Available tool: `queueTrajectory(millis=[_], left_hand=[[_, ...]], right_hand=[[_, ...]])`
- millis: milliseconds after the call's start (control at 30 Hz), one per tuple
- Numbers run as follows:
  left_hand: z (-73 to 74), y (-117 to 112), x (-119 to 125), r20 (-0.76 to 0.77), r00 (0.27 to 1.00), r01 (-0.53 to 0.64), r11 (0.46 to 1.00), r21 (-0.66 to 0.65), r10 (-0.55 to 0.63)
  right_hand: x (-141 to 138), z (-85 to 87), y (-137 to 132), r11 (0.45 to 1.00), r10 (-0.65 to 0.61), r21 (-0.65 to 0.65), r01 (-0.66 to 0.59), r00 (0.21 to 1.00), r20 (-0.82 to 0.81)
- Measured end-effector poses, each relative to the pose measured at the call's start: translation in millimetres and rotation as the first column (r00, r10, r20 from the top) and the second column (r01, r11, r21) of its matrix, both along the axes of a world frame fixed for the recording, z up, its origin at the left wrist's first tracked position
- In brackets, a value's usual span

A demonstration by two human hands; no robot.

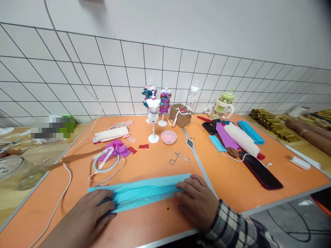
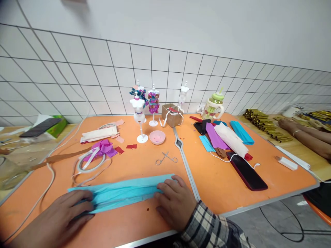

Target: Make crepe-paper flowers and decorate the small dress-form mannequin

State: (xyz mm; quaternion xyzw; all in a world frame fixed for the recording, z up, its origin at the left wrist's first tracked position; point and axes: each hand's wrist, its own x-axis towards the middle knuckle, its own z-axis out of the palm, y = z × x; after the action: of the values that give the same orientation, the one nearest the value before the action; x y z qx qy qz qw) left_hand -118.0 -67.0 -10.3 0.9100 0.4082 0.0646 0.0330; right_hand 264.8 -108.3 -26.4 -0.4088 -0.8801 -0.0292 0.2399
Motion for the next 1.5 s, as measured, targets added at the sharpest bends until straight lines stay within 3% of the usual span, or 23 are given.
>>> queueTrajectory(millis=[167,333,500,600,700,767,833,933,1033,1133,1233,1367,1500], left_hand=[[-11.0,-11.4,-12.5,0.046,0.999,-0.009,0.995,0.103,0.004],[4.7,-15.1,-8.1,0.062,0.990,-0.120,0.991,-0.058,0.124],[19.8,-3.0,7.8,-0.010,0.968,-0.248,0.952,-0.178,0.251],[23.5,0.4,22.8,-0.077,0.957,-0.283,0.957,-0.070,0.278],[26.0,-8.1,53.0,-0.008,0.994,-0.110,0.980,0.166,0.113],[27.1,-16.0,80.9,0.013,0.990,0.136,0.980,0.147,-0.140],[25.6,-19.1,107.4,-0.047,0.975,0.219,0.973,0.078,-0.216],[16.4,-12.2,131.1,-0.113,0.980,0.162,0.987,-0.012,-0.163],[6.6,-2.7,134.0,-0.154,0.980,0.108,0.988,-0.108,-0.124],[6.9,-1.6,129.3,-0.132,0.986,0.080,0.984,-0.160,-0.101],[15.2,-4.6,126.4,-0.060,0.997,0.040,0.969,-0.242,-0.056],[20.5,0.3,125.2,0.067,0.997,-0.017,0.931,-0.365,0.045],[13.4,11.6,125.1,0.040,0.995,-0.068,0.928,-0.367,0.089]], right_hand=[[6.3,-0.5,1.8,0.964,-0.096,-0.244,0.101,0.995,0.032],[10.8,23.0,12.4,0.849,-0.154,-0.496,0.182,0.983,0.097],[5.4,23.8,25.0,0.754,-0.272,-0.578,0.311,0.950,0.156],[1.7,17.3,28.2,0.720,-0.335,-0.598,0.352,0.931,0.144],[-1.1,12.7,30.6,0.718,-0.334,-0.613,0.329,0.936,0.112],[-3.2,10.5,33.1,0.726,-0.318,-0.620,0.299,0.944,0.083],[-5.6,8.6,35.7,0.734,-0.302,-0.621,0.275,0.951,0.064],[-8.5,6.3,35.0,0.784,-0.300,-0.555,0.279,0.952,0.055],[-9.6,4.5,25.7,0.903,-0.305,-0.313,0.293,0.952,0.011],[-8.8,3.6,14.8,0.964,-0.181,-0.204,0.170,0.983,-0.035],[-6.9,5.5,13.5,0.941,-0.128,-0.311,0.135,0.991,0.044],[-6.9,11.6,25.6,0.833,-0.160,-0.515,0.201,0.979,0.124],[-11.4,14.7,38.3,0.736,-0.262,-0.615,0.282,0.957,0.125]])
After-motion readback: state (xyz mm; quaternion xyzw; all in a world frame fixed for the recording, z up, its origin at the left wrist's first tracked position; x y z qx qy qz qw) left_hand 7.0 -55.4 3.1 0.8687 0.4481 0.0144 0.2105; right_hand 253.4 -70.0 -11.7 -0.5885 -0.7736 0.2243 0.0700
